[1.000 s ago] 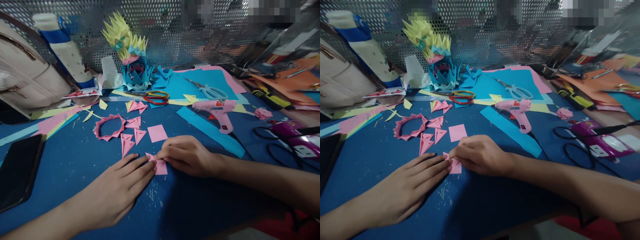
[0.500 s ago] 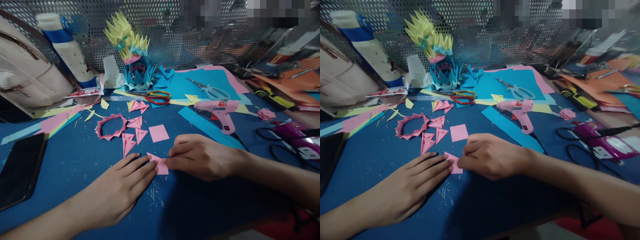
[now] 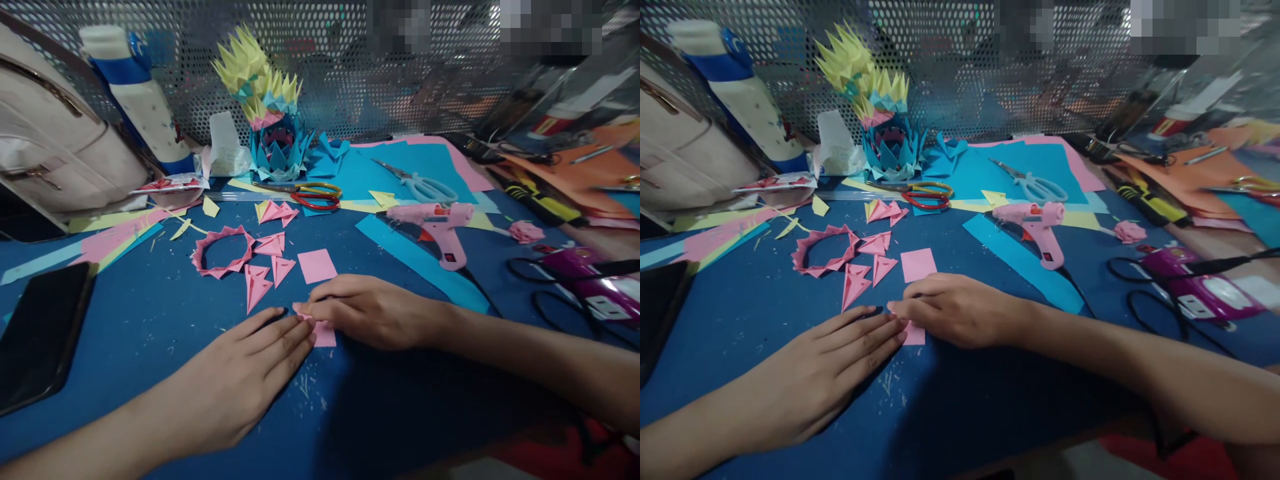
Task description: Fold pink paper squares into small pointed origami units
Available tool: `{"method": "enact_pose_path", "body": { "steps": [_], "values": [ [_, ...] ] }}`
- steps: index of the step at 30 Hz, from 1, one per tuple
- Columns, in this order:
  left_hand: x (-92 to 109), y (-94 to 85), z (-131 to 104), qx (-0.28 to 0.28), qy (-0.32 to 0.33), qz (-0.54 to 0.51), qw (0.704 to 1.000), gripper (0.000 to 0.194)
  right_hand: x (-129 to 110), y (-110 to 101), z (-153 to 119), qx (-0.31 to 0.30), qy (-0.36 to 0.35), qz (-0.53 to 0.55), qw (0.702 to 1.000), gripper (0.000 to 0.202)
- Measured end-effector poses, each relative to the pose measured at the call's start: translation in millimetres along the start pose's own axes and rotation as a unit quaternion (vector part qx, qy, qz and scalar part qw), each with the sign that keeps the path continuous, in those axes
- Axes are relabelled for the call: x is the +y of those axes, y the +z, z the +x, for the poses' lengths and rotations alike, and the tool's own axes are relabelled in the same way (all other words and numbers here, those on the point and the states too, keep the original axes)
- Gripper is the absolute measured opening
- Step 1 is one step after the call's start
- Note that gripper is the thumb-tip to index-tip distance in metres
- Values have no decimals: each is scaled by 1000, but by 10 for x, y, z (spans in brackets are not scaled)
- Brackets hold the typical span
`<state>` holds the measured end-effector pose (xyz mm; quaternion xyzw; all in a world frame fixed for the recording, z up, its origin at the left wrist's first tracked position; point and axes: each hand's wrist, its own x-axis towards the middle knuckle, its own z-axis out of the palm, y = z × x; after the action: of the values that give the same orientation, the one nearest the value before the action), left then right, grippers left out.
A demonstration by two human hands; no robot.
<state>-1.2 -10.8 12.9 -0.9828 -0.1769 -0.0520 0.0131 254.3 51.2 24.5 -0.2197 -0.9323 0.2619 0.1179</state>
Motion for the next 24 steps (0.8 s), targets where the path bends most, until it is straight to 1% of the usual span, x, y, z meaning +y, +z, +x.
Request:
{"method": "enact_pose_path", "body": {
  "steps": [2, 5, 7, 10, 13, 16, 19, 24],
  "values": [
    [-1, -2, 1, 1, -1, -1, 1000, 54, 11, 30, 8, 10, -15, -22, 1000, 40],
    [-3, -2, 6, -2, -2, -3, 1000, 55, 47, 80, -4, 22, -65, -84, 994, 42],
    [-2, 1, 7, -7, -2, -2, 1000, 55, 53, 87, -12, 25, -90, -104, 990, 42],
    [5, 3, 3, -2, -6, -2, 1000, 55, 5, 25, -16, 12, -74, -93, 993, 45],
    [10, -4, 0, 10, -6, -7, 1000, 54, -67, -77, -30, -14, -58, -86, 995, 47],
    [6, -18, 2, 16, 0, -7, 1000, 52, -96, -143, -65, -23, -88, -113, 989, 50],
    [-4, -35, -3, 20, 16, -8, 1000, 50, -71, -164, -106, -12, -111, -140, 984, 49],
    [-37, -61, -27, 16, 29, -31, 999, 49, 13, -175, -150, -2, -146, -124, 981, 39]
  ]
}}
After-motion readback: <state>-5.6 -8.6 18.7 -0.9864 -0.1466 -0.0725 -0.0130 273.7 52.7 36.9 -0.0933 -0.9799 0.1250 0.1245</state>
